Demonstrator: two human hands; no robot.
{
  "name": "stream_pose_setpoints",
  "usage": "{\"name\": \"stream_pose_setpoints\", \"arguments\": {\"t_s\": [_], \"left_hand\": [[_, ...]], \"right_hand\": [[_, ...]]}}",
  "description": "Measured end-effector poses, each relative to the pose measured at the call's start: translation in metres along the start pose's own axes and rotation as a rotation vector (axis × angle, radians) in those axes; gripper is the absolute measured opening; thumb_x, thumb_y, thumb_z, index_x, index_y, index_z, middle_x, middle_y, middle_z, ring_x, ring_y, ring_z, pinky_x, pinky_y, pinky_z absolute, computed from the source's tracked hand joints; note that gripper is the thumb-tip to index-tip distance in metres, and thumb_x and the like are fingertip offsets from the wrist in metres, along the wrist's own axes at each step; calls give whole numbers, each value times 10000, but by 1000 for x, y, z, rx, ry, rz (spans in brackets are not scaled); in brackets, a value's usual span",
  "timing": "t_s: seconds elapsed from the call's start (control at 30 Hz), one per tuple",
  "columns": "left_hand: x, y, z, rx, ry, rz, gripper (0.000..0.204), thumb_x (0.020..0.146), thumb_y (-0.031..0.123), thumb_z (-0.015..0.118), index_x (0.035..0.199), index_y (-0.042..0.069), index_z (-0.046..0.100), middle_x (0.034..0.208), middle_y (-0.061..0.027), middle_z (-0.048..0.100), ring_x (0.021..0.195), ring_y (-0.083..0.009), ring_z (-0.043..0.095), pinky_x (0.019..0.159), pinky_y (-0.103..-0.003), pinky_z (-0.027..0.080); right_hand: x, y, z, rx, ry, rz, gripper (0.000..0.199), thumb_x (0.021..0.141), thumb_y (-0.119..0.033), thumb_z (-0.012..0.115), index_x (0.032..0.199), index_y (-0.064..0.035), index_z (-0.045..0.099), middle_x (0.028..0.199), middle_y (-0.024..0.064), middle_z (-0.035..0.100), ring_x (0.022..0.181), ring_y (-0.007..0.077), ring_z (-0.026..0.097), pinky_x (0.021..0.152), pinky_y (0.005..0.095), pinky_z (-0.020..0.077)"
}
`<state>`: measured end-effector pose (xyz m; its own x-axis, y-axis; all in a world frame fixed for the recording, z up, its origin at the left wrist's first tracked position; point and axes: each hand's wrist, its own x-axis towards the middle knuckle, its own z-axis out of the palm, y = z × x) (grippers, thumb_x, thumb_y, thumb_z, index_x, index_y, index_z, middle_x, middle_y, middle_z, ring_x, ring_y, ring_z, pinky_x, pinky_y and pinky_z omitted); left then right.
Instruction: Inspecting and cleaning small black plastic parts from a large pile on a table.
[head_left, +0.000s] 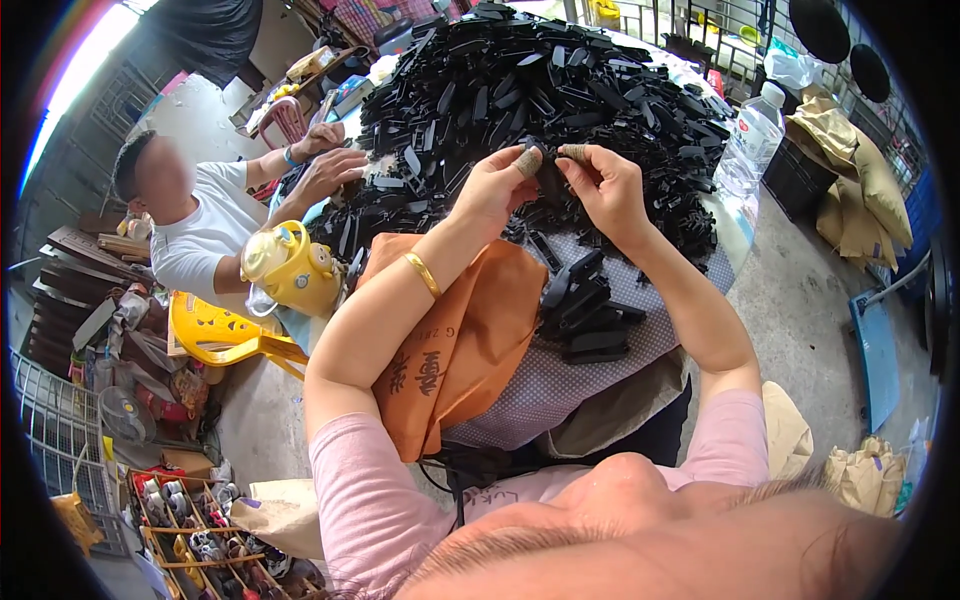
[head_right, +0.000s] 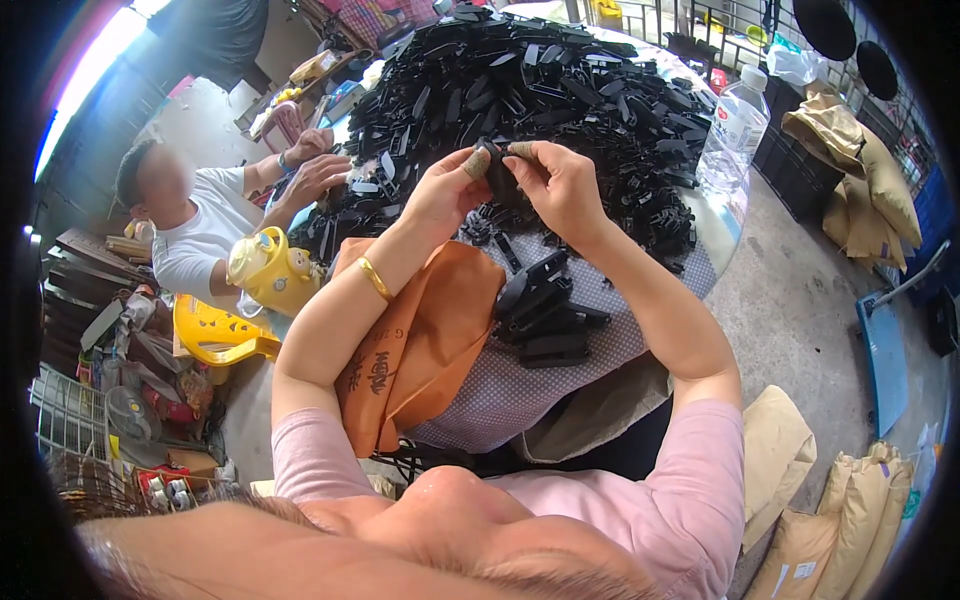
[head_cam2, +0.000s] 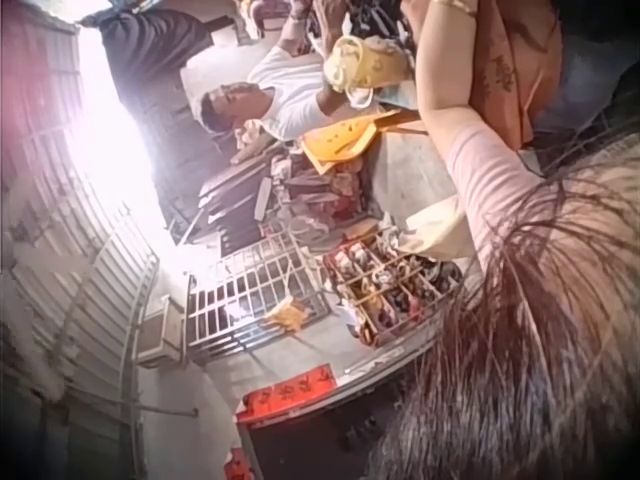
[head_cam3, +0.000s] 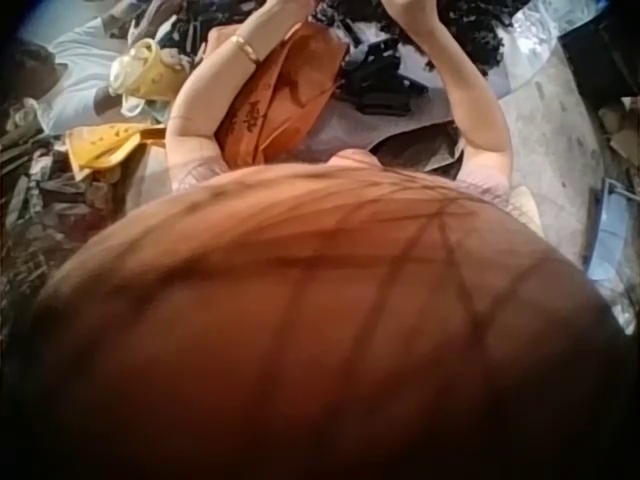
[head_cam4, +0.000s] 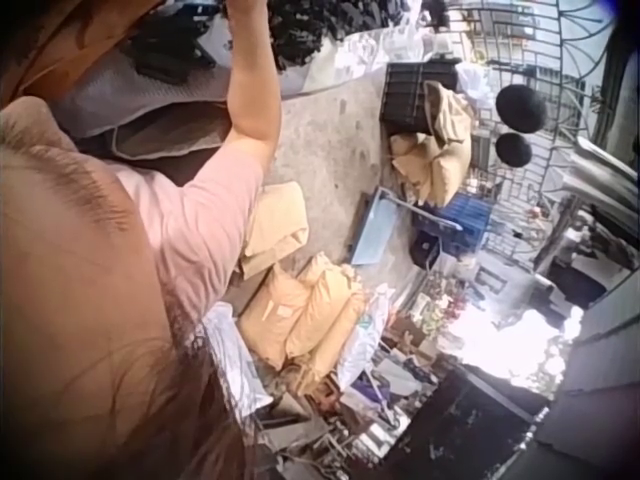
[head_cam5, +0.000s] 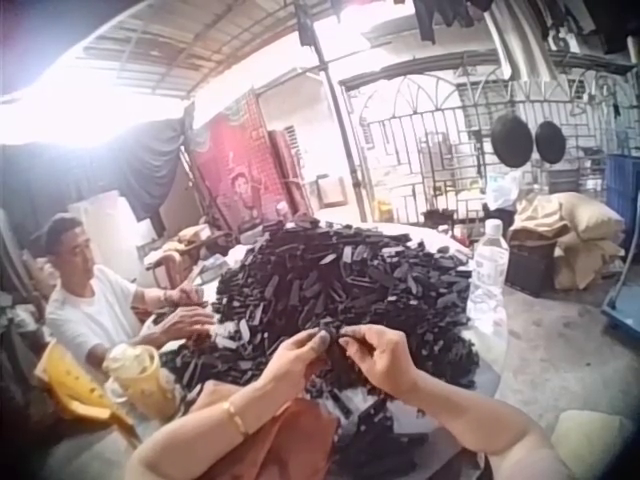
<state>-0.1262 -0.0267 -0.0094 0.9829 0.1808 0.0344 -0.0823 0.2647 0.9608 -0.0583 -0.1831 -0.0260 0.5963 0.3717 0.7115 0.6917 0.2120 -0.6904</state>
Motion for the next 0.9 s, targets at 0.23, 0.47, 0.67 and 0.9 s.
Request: {"name": "stream_pose_setpoints", "arguments": {"t_s": [0.23, 0.47, 0.67, 0.9], "left_hand": [[-3, 1, 8, 51, 65, 62, 238, 858, 222, 622, 986, 23, 594, 830, -4, 611, 684, -69, 551, 628, -210, 458], [-5, 3, 16, 513, 153, 217, 235, 858, 227, 620, 927, 6, 578, 748, -4, 581, 617, -48, 500, 563, -195, 412], [-4, 3, 21, 540, 230, 175, 249, 849, 230, 629, 907, -6, 576, 706, 12, 559, 588, -48, 478, 540, -194, 390], [0, 3, 13, 516, 309, 242, 278, 850, 256, 626, 913, -12, 585, 719, -10, 576, 602, -67, 484, 554, -200, 397]], "right_hand": [[6, -6, -11, -229, -121, -264, 151, 785, -35, 628, 926, 16, 618, 732, 96, 563, 602, 168, 557, 552, 254, 455], [6, -6, -14, -529, -243, -429, 150, 761, -31, 578, 892, 39, 556, 743, 143, 551, 674, 302, 573, 574, 363, 472], [0, -9, -16, -630, -442, -333, 93, 786, -77, 556, 766, 2, 511, 707, 150, 547, 652, 316, 583, 585, 381, 484], [-7, 3, 3, -418, -379, -295, 110, 798, -50, 567, 881, 19, 551, 740, 159, 558, 617, 332, 569, 574, 368, 480]]}}
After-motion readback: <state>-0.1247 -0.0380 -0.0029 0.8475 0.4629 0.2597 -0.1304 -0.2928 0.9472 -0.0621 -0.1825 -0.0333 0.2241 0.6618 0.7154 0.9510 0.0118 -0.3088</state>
